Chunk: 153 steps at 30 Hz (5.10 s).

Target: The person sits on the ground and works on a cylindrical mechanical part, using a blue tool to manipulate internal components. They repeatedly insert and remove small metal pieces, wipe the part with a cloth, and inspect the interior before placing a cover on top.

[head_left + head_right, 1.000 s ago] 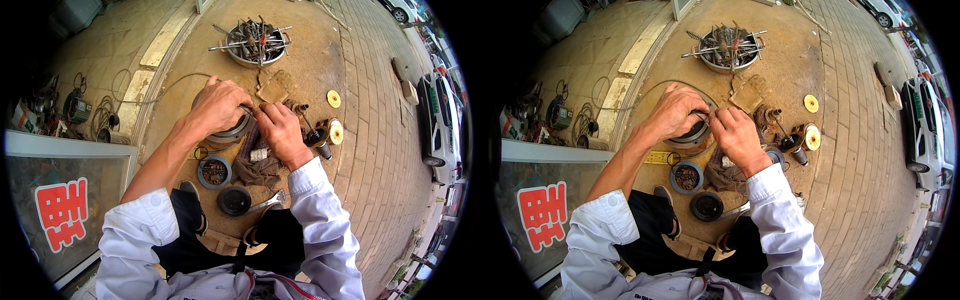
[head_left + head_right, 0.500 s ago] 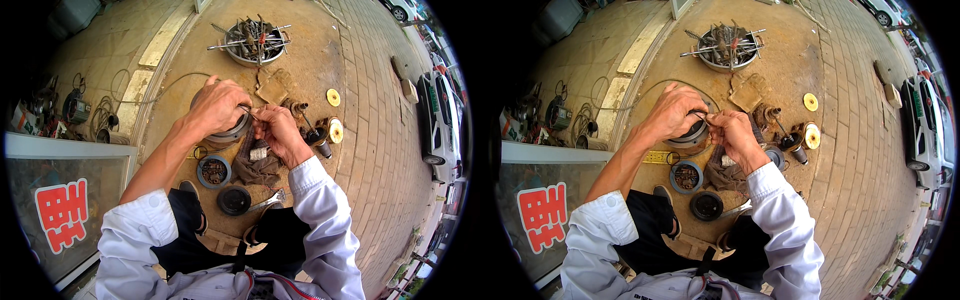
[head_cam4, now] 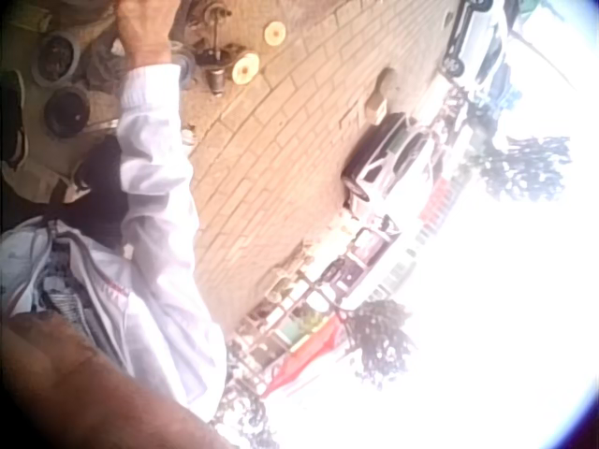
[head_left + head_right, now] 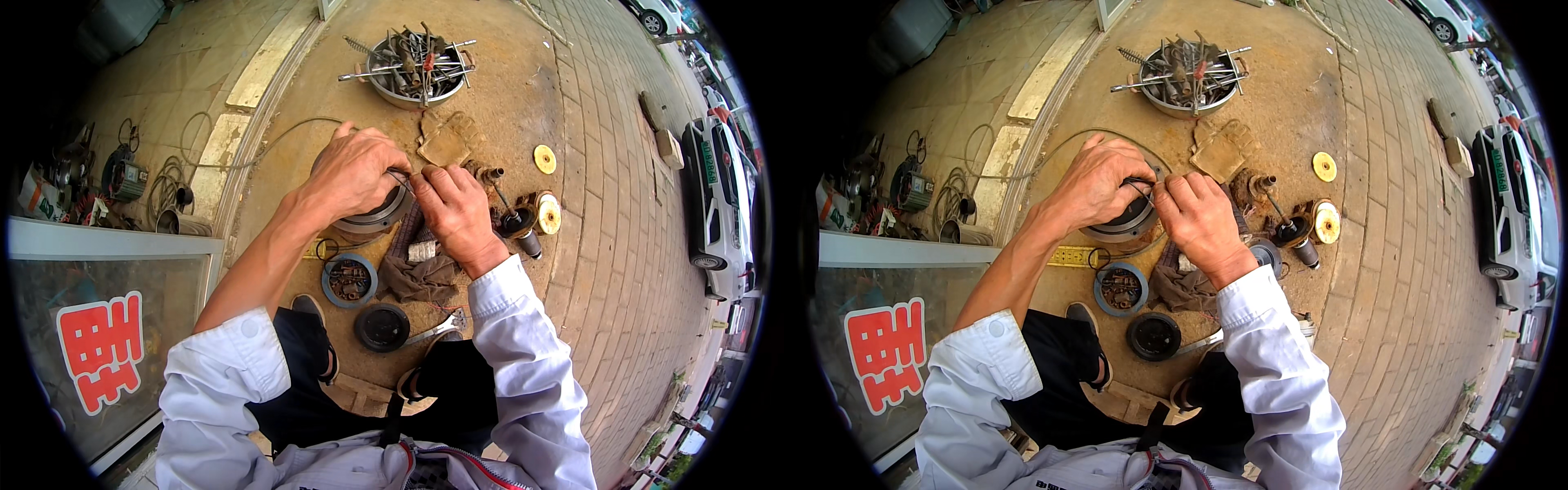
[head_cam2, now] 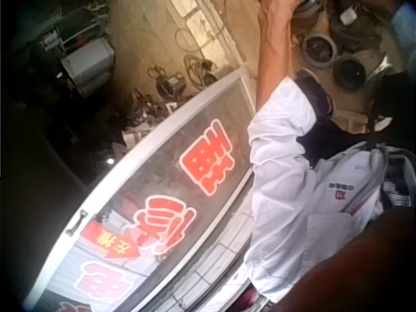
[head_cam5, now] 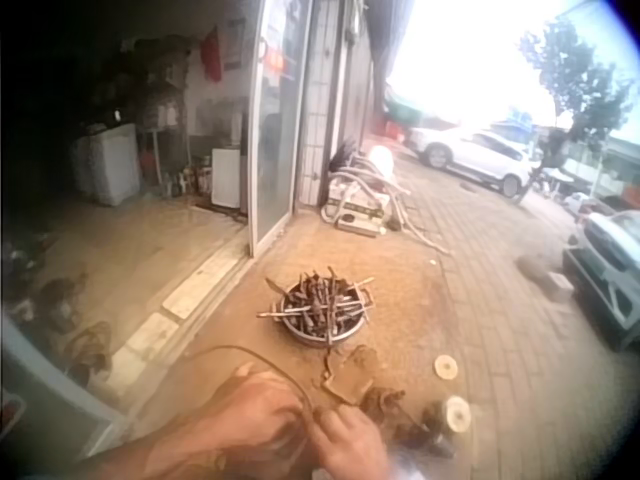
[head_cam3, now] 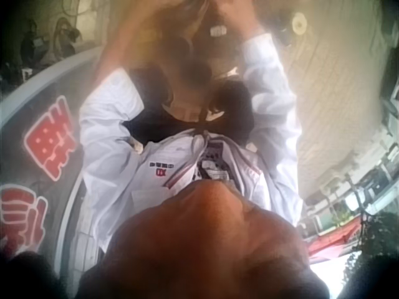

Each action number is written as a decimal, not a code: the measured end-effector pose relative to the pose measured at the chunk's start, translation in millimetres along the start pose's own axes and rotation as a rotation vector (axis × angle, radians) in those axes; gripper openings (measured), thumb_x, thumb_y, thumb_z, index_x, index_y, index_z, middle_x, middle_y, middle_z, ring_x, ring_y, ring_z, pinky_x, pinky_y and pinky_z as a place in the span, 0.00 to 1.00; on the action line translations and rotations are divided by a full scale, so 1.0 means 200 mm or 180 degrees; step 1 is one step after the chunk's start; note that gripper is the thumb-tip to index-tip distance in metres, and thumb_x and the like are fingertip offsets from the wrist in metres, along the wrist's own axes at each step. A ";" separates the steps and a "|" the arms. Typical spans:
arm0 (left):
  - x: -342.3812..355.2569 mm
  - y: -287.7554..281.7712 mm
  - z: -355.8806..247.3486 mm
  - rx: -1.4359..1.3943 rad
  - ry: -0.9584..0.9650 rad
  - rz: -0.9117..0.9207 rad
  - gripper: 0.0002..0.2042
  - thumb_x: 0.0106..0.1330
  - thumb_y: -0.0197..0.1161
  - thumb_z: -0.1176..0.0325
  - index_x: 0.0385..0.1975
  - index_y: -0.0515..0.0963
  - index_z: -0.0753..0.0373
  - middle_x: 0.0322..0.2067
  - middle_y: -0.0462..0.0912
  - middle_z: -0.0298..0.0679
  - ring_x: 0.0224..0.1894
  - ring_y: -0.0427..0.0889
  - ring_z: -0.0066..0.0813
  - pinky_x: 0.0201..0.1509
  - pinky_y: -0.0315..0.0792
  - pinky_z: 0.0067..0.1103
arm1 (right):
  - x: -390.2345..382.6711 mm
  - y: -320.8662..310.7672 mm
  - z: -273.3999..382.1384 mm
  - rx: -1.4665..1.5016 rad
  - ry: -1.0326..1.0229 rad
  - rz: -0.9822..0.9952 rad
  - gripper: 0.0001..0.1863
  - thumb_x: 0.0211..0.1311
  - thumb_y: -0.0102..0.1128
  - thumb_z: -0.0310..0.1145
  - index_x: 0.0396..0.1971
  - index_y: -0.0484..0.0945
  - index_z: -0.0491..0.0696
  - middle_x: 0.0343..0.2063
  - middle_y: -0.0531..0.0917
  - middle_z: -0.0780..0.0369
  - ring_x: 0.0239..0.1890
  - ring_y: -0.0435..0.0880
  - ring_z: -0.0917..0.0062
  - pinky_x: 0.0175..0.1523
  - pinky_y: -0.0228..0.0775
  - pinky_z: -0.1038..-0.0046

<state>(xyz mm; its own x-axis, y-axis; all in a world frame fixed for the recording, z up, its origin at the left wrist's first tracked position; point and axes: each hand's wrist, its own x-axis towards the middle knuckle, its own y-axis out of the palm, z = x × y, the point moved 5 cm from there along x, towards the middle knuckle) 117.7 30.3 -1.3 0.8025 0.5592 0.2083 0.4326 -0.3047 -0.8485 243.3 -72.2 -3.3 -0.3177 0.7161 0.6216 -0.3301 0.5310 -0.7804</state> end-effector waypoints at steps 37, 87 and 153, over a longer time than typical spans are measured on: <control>-0.02 0.02 -0.02 0.0223 0.0267 -0.0016 0.06 0.63 0.70 0.67 0.38 0.87 0.56 0.39 0.88 0.37 0.52 0.84 0.35 0.74 0.55 0.54 | -0.10 0.11 -0.15 0.2683 0.2984 0.0776 0.07 0.63 0.67 0.26 0.40 0.84 0.40 0.27 0.83 0.60 0.26 0.83 0.72 0.34 0.77 0.71; -0.12 -0.24 -0.16 0.0530 0.0132 -0.0213 0.26 0.55 0.75 0.72 0.57 0.81 0.60 0.57 0.83 0.44 0.63 0.78 0.45 0.75 0.60 0.43 | -1.04 0.35 -0.85 0.0377 0.3995 0.1483 0.19 0.55 0.66 0.36 0.43 0.81 0.40 0.42 0.85 0.41 0.50 0.84 0.47 0.54 0.76 0.55; -0.49 -0.47 -0.26 0.1353 -0.0005 -0.1181 0.10 0.56 0.70 0.68 0.36 0.86 0.64 0.43 0.86 0.47 0.49 0.82 0.48 0.57 0.73 0.39 | -0.89 0.61 0.12 0.2881 0.3209 0.1815 0.10 0.52 0.70 0.16 0.36 0.83 0.39 0.27 0.84 0.66 0.29 0.77 0.83 0.34 0.72 0.75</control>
<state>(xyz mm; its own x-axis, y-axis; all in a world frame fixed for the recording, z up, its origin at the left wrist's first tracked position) 19.1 -36.2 83.5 0.6273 0.5709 0.5296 0.4817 0.2499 -0.8400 238.8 -144.8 -207.0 0.0226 0.9347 -0.3548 -0.9281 -0.1124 -0.3550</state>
